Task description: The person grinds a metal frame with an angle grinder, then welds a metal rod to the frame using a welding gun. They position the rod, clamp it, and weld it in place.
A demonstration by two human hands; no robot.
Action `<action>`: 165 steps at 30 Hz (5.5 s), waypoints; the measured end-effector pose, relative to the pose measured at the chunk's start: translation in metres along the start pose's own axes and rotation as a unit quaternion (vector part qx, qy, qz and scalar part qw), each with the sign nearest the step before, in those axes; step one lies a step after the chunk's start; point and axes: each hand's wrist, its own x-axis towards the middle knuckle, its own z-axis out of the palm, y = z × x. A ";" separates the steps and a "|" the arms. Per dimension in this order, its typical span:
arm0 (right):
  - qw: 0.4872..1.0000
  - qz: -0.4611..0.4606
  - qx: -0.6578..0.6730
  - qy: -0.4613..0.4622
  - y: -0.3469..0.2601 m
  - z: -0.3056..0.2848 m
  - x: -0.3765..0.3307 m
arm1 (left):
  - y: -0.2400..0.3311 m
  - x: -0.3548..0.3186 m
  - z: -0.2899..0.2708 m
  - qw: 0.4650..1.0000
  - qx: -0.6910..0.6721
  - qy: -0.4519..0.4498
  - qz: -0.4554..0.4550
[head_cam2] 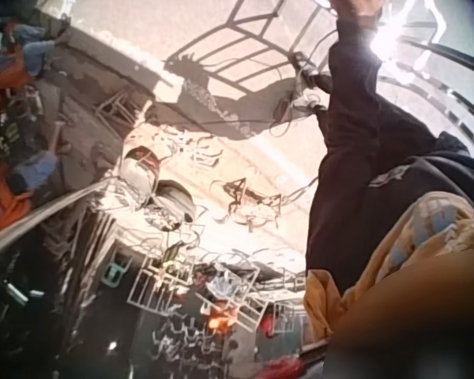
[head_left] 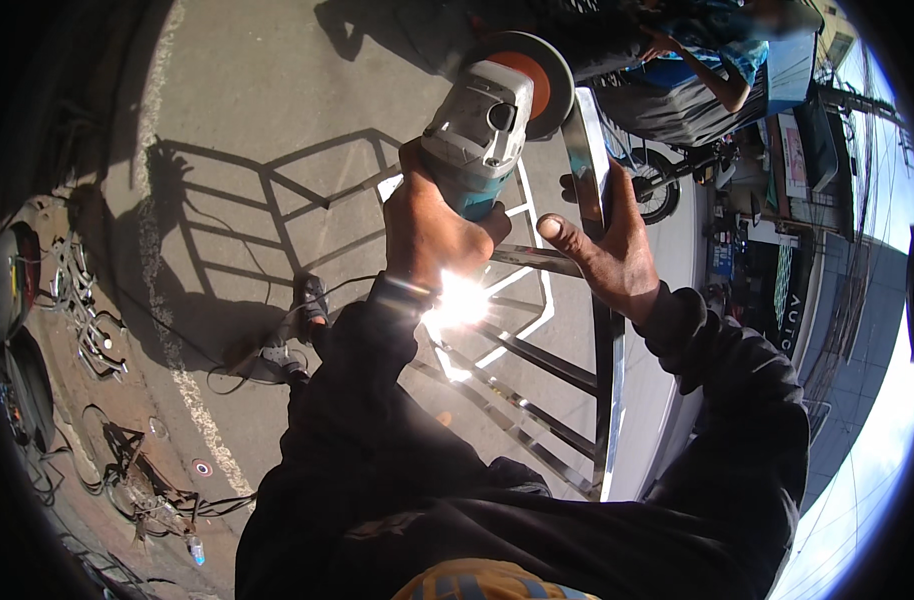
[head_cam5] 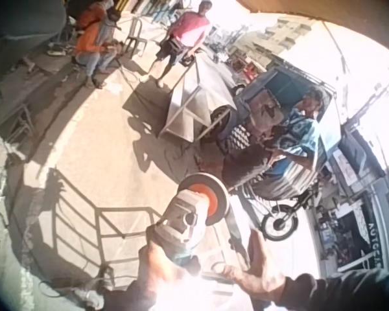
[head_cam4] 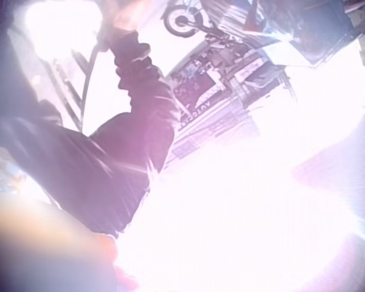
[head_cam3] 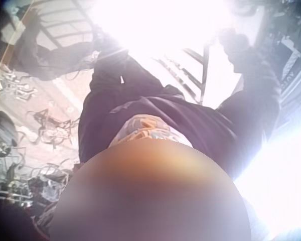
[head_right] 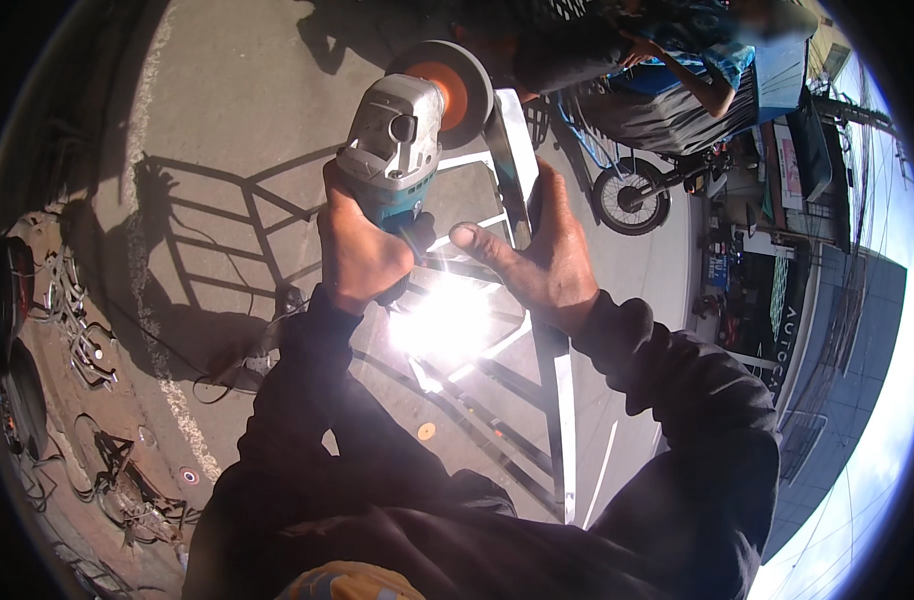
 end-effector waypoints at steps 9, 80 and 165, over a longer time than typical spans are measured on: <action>1.000 0.024 0.019 -0.005 -0.001 0.000 0.000 | 0.006 0.003 -0.001 1.000 0.007 0.007 -0.001; 0.999 0.029 -0.018 -0.014 -0.005 0.003 0.001 | -0.021 0.023 -0.016 0.971 0.135 0.052 0.190; 0.997 -0.044 -0.062 0.016 0.008 0.004 0.002 | -0.018 0.017 0.006 0.993 0.056 0.061 0.086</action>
